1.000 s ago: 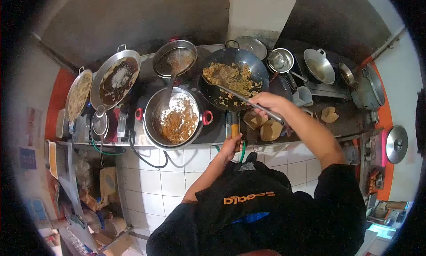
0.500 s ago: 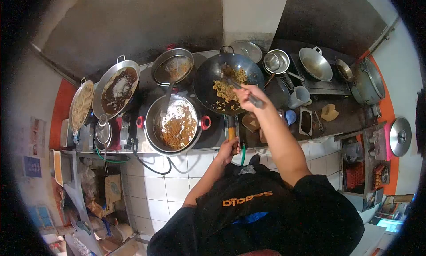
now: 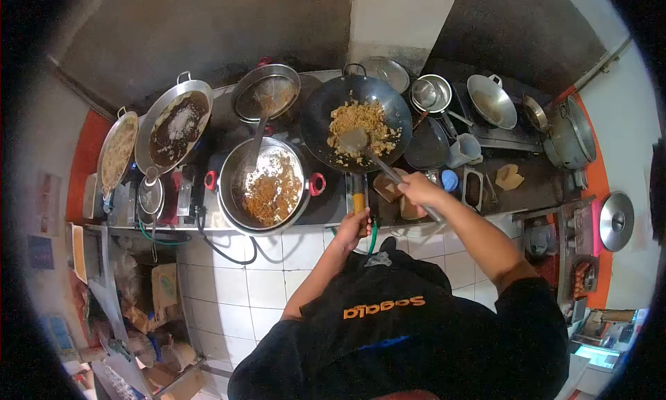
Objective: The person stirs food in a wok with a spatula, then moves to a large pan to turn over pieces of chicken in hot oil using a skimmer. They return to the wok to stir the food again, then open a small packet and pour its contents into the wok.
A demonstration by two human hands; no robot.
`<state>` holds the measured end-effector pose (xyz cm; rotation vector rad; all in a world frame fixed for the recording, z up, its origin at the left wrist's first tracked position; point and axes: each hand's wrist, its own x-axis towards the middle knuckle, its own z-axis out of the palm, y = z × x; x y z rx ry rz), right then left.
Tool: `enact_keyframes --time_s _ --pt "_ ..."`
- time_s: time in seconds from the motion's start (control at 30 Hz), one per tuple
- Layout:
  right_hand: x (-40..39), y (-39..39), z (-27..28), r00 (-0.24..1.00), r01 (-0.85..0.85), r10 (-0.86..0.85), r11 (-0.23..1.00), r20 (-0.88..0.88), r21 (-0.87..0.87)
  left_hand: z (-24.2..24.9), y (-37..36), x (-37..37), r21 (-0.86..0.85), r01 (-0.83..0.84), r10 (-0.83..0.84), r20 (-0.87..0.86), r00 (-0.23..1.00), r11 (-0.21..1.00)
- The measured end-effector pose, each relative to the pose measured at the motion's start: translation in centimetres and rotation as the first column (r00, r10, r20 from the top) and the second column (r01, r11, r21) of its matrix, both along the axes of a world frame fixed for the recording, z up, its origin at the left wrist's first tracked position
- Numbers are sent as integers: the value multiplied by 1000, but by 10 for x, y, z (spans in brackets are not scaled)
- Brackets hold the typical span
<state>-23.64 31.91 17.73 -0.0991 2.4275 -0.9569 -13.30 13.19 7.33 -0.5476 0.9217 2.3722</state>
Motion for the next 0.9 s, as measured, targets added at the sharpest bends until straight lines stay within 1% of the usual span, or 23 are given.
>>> enact_keyframes --time_s 0.03,0.07,0.17,0.2,0.23,0.27,0.3,0.33,0.37,0.4,0.43,0.47,0.5,0.53,0.57,0.6,0.63,0.7,0.77,0.8,0.83,0.87,0.9 --pt "1 5 8 990 48 -41 997 132 -53 -1 0 -2 -18 -6 6 -8 1000 1000" --pt "-17 0 5 985 -78 67 995 160 62 -3 0 2 -40 -5 5 -6 1000 999" --pt "-20 -40 -9 996 70 -74 995 54 69 0 0 2 -41 2 -2 4 1000 999" --pt "-13 -31 -10 993 -21 13 998 120 65 1 -1 2 -37 12 -12 15 1000 999" --pt "-9 -12 -1 983 -46 28 994 182 95 4 -2 2 1 13 -13 16 1000 1000" --pt "-6 11 16 969 -75 41 989 246 131 1 -4 3 -16 23 -23 25 999 1000" --pt "-17 29 33 983 -150 108 942 151 300 -2 -1 1 -25 29 -28 30 999 999" --pt "-57 68 0 869 -457 494 802 2 385 -4 0 -1 -18 29 -28 34 999 999" --pt "-63 60 40 883 -410 469 754 18 514 -6 -1 1 24 8 -8 33 999 1000" --pt "-89 67 39 824 -408 560 686 -80 602 -6 -1 1 64 -15 14 23 1000 998" --pt "-104 63 65 826 -356 548 690 -133 630 -3 -1 -1 66 -15 14 15 1000 998" --pt "-109 34 119 884 -369 465 626 51 687 2 -1 -1 52 -16 15 15 1000 999" --pt "-126 40 130 858 -387 513 679 -26 624 4 -2 1 36 -18 18 22 1000 999" --pt "-137 25 154 948 -298 289 650 135 699 4 -2 1 22 -15 14 30 999 1000" --pt "-144 16 176 929 -325 341 576 141 750 3 -2 1 25 -24 23 30 999 999" --pt "-135 -1 211 952 -294 249 589 177 753 2 -2 1 21 -14 14 18 1000 1000" --pt "-149 1 211 966 -255 176 514 191 819 0 -2 2 19 -6 5 7 1000 1000" --pt "-165 2 208 929 -336 276 346 247 876 -2 -2 4 30 -38 38 14 999 999" --pt "-171 -1 197 949 -284 251 403 193 870 1 -3 2 31 -18 17 30 999 999" --pt "-183 -3 176 967 -247 157 371 202 895 -1 -2 2 30 -20 19 28 999 999" --pt "-189 -2 159 961 -232 239 440 136 868 -1 -2 3 33 -33 32 27 999 999" --pt "-199 0 137 914 -235 402 407 57 883 -1 -2 2 38 -32 31 26 999 999" --pt "-205 2 122 834 -233 551 379 -16 895 -1 -2 3 40 -28 27 30 999 999"
